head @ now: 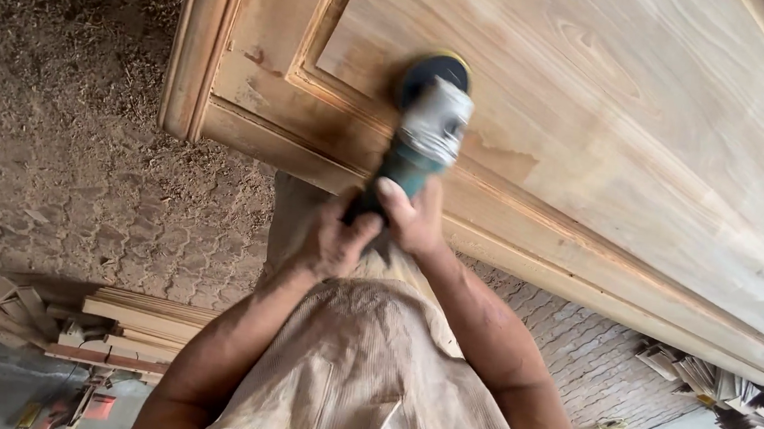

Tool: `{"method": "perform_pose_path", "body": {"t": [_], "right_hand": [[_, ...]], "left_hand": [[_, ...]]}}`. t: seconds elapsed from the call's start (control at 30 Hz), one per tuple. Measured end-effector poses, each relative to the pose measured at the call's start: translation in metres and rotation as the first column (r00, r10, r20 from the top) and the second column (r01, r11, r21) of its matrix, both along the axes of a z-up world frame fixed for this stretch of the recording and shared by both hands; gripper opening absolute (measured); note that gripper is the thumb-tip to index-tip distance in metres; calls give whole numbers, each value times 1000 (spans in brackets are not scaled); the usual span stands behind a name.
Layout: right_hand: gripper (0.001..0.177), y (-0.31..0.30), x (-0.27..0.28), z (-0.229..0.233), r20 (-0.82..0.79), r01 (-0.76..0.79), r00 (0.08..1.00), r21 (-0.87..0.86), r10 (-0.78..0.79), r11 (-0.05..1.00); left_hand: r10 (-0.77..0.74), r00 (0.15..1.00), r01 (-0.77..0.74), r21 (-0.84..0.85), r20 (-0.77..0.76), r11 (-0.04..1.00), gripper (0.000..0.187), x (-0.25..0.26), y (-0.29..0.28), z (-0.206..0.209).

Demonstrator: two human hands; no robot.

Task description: The person sands a large wooden door panel using an electric orbital sander and manual sandpaper.

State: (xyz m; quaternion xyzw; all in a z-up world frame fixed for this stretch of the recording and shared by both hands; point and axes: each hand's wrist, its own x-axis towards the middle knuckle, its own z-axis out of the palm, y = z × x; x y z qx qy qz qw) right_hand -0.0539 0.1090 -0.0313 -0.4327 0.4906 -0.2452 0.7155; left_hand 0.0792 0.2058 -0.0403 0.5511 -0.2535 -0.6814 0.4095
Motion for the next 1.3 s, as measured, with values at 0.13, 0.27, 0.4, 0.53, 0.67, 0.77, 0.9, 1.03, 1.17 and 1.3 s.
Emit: {"method": "perform_pose_path", "body": {"t": [0.13, 0.27, 0.4, 0.53, 0.67, 0.77, 0.9, 1.03, 1.17, 1.3], "right_hand": [[51, -28, 52, 6, -24, -71, 997, -26, 71, 997], [53, -46, 40, 23, 17, -21, 1000, -124, 23, 992], [47, -16, -33, 13, -27, 10, 1000, -65, -12, 998], [48, 27, -109, -3, -45, 166, 985, -3, -166, 986], [54, 36, -157, -1, -3, 368, 930, -28, -369, 929], [55, 37, -151, -5, 25, 443, 896, -39, -442, 896], [50, 48, -103, -12, 28, 440, 898, -31, -439, 898], [51, 45, -25, -9, -81, 293, 953, -14, -294, 956], [78, 18, 32, 7, -145, 226, 961, -93, -238, 970], [78, 24, 0, 9, -92, 325, 939, -79, -332, 942]], "left_hand": [[139, 985, -122, -158, 104, 980, 64, 43, -24, 24], [89, 976, -63, -132, 197, 989, 67, 28, -36, 29], [-47, 969, 66, -69, 241, 995, 69, -19, -21, 20], [-319, 905, 310, 76, 281, 948, 72, -79, -17, 17], [-330, 912, 348, -33, 245, 937, 71, -127, -32, 28], [-345, 908, 362, -30, 237, 932, 69, -124, -31, 24], [-402, 863, 401, 68, 308, 913, 72, -72, -28, 34], [-304, 899, 321, -1, 316, 947, 65, 13, 9, 8], [-162, 960, 181, -68, 229, 981, 66, 62, 0, 12], [-295, 921, 321, -66, 254, 945, 69, 28, -32, 37]]}}
